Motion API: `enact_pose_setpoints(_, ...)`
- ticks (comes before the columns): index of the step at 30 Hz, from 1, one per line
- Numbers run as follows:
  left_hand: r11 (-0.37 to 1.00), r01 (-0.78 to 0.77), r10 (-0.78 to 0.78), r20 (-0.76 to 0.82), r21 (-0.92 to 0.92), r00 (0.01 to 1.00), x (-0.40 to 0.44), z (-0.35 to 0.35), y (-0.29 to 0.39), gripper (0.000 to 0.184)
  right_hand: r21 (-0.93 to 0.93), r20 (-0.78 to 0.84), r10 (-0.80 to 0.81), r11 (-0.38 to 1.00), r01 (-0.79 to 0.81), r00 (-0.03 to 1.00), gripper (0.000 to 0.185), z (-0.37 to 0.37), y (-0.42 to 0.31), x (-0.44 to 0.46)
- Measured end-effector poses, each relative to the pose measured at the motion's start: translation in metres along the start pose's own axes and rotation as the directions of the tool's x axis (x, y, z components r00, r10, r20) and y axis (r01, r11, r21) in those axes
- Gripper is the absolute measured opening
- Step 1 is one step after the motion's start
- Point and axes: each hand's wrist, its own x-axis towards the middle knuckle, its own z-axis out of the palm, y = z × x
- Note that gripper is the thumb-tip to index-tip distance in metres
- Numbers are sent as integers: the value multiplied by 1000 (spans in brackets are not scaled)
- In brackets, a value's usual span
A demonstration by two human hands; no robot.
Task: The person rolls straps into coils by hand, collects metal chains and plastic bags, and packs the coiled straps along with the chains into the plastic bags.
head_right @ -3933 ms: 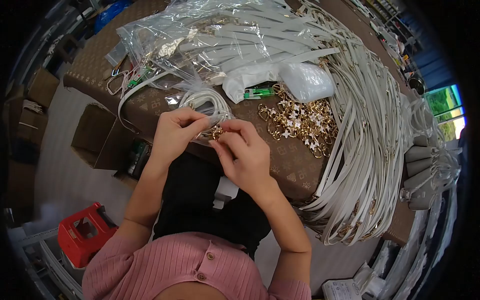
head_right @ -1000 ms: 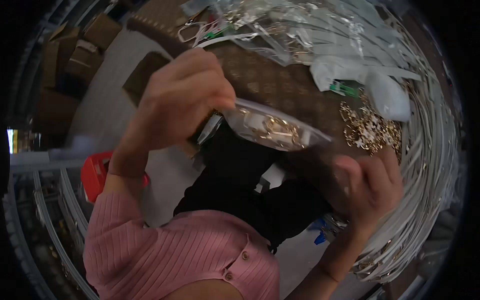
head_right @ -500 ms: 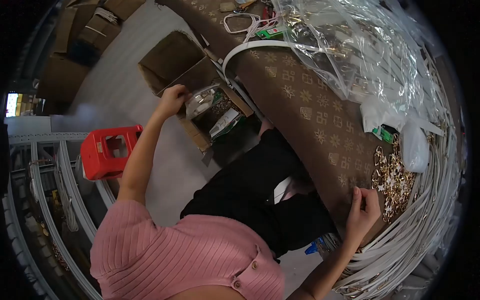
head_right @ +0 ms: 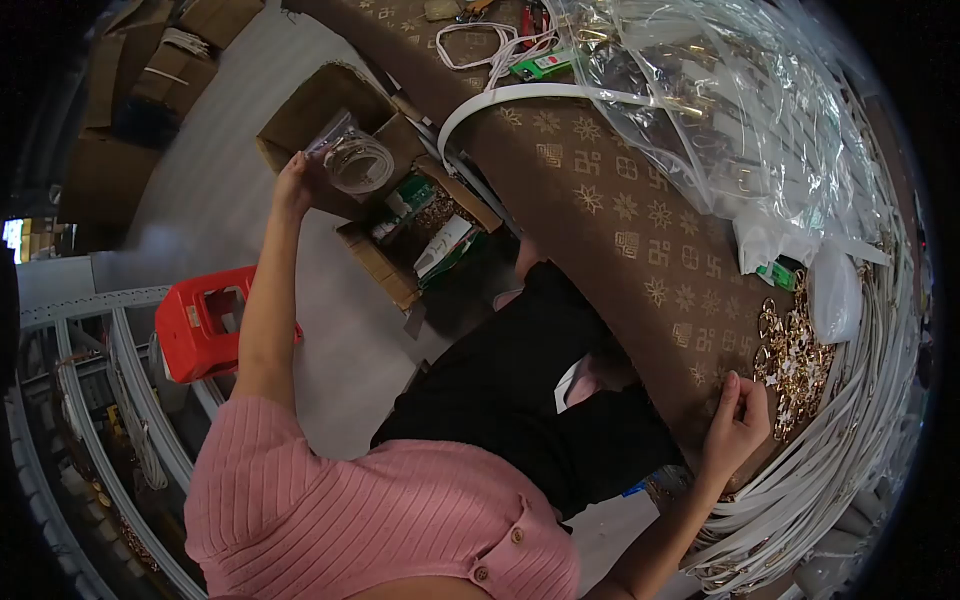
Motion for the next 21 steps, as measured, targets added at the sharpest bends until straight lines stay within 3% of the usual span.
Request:
enact_pose_setpoints(1, 1000, 2, -2, -1, 2, 1000, 2, -3, -3, 18, -8, -5, -5, 1000, 5, 1000, 19, 0, 1, 0)
enact_pose_setpoints(3, 987, -126, 101, -216, -103, 971, 0, -3, -13, 15, 0, -11, 18, 1000, -18, 1000, 19, 1, 0, -1)
enact_pose_setpoints(6, 951, -190, 98, -343, -244, 934, -28, 30, -18, 8, -6, -24, 23, 1000, -23, 999, 19, 2, 1, -1)
enact_pose_setpoints(7, 807, -38, 232, 257, -590, 938, -25, 25, -28, 6, -22, -36, 8, 1000, -9, 999, 20, 2, 2, -1)
enact_pose_setpoints(9, 478, 291, 133, 396, -829, 909, -50, 59, -38, 5, -22, -32, 10, 1000, -11, 999, 20, 2, 5, -1)
enact_pose_setpoints(10, 484, 271, 75, 349, -832, 934, -70, 89, -36, 10, -23, -38, 17, 1000, -18, 999, 20, 2, 5, -1)
enact_pose_setpoints(13, 415, 435, 46, 496, -799, 867, -97, 140, -54, 20, -9, -46, 30, 999, -30, 998, 21, 3, 4, -2)
enact_pose_setpoints(15, 344, 479, -57, 491, -808, 869, -120, 169, -58, 17, -19, -51, 11, 1000, -12, 999, 21, 3, 3, -2)
enact_pose_setpoints(16, 337, 506, -19, 531, -794, 847, -124, 176, -68, 13, -23, -58, -11, 1000, 9, 998, 22, 3, 3, -2)
enact_pose_setpoints(18, 336, 511, -89, 514, -791, 853, -134, 188, -74, 11, -20, -71, -15, 1000, 14, 997, 21, 3, -1, -3)
enact_pose_setpoints(19, 216, 573, -155, 551, -791, 820, -136, 191, -76, 13, -15, -84, -22, 1000, 21, 996, 21, 4, -2, -3)
enact_pose_setpoints(21, 271, 629, -154, 612, -728, 775, -134, 192, -84, 13, -8, -88, -19, 1000, 18, 996, 21, 4, -1, -4)
